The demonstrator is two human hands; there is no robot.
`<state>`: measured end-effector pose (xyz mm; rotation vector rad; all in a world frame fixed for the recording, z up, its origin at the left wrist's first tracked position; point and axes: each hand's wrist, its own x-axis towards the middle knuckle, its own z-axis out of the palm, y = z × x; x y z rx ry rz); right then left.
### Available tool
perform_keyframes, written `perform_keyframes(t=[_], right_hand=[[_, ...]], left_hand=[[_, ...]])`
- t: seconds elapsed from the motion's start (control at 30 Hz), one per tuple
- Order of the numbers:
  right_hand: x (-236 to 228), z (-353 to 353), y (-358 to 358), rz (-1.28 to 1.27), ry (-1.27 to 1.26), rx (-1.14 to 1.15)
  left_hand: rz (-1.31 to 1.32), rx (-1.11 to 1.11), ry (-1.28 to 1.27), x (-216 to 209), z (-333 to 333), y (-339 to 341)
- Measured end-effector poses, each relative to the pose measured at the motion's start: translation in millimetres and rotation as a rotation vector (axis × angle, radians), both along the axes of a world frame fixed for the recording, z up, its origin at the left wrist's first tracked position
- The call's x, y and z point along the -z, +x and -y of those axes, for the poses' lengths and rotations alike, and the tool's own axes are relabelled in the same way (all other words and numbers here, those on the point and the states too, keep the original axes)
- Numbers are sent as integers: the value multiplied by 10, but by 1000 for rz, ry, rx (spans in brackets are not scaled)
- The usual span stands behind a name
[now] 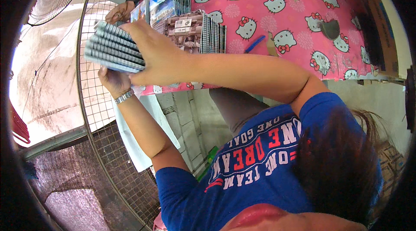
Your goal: The person uses scissors to trim the wire spirals on spiral notebooks on a table and then packs the notebooks into a cardboard box.
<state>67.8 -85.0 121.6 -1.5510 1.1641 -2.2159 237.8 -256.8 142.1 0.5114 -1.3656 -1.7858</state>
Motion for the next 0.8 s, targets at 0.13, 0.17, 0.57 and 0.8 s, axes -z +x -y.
perform_keyframes(t=[0.13, 0.17, 0.57, 0.8], right_hand=[[298, 7, -449, -251, -44, -43], [417, 10, -524, -286, -28, -60], [859, -34, -764, -22, 416, 115], [1177, -35, -1948, 959, 584, -512]], left_hand=[[-137, -40, -27, 246, -157, -116], [-128, -27, -51, 436, -141, -123], [443, -190, -373, 474, -291, -776], [1033, -16, -830, 351, -201, -1103]])
